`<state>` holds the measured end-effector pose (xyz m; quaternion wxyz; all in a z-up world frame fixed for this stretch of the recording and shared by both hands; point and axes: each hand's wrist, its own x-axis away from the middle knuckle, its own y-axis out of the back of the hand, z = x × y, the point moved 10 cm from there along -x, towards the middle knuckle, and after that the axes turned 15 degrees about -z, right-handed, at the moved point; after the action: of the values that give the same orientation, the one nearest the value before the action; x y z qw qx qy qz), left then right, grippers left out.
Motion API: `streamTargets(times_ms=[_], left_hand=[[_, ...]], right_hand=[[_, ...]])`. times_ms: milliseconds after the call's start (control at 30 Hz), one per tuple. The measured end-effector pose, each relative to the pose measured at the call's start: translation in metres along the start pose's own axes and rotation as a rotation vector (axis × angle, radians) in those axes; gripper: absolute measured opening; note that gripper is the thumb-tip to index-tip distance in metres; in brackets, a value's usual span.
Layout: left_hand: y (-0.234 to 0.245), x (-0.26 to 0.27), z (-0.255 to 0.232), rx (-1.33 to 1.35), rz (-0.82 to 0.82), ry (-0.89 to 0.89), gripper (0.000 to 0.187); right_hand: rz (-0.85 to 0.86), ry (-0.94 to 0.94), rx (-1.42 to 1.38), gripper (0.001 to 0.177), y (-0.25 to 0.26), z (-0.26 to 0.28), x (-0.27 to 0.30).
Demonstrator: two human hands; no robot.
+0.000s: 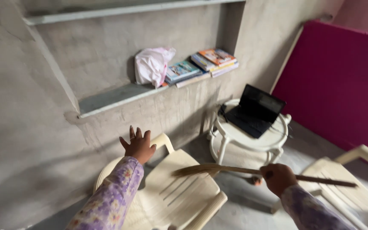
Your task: The person uses a broom to dust a plastic chair and a wall shelf, then moves several books and notebooks from the shelf onto the chair. A laptop remains on a small table nearby.
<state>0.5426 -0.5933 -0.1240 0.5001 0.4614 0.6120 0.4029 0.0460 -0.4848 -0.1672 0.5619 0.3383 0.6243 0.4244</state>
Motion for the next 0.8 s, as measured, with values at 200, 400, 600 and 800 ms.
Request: streamTargets(times_ms=[200,400,600,800], left_hand=[[0.068,-0.046,-0.055,0.146,-0.261,-0.037,0.066],[0.156,-0.091,-0.101,0.182,-0.404,-0.027,0.069],[0.238,-0.120,-0.116,0.106,-0.566,0.033,0.064],[0.281,-0.109,-0.128,0.245,-0.623,0.201,0.050]], right_hand=[[0.059,-0.160,0.171,0.026,0.084,-0.032,-0.077],[-0.027,-0.153,0.138,0.027,0.139,-0.085,-0.186],[0.044,0.248,0.503,0.043,0.172,-0.082,-0.263],[-0.010,0.000,-0.017,0.037,0.136,-0.098,-0.314]])
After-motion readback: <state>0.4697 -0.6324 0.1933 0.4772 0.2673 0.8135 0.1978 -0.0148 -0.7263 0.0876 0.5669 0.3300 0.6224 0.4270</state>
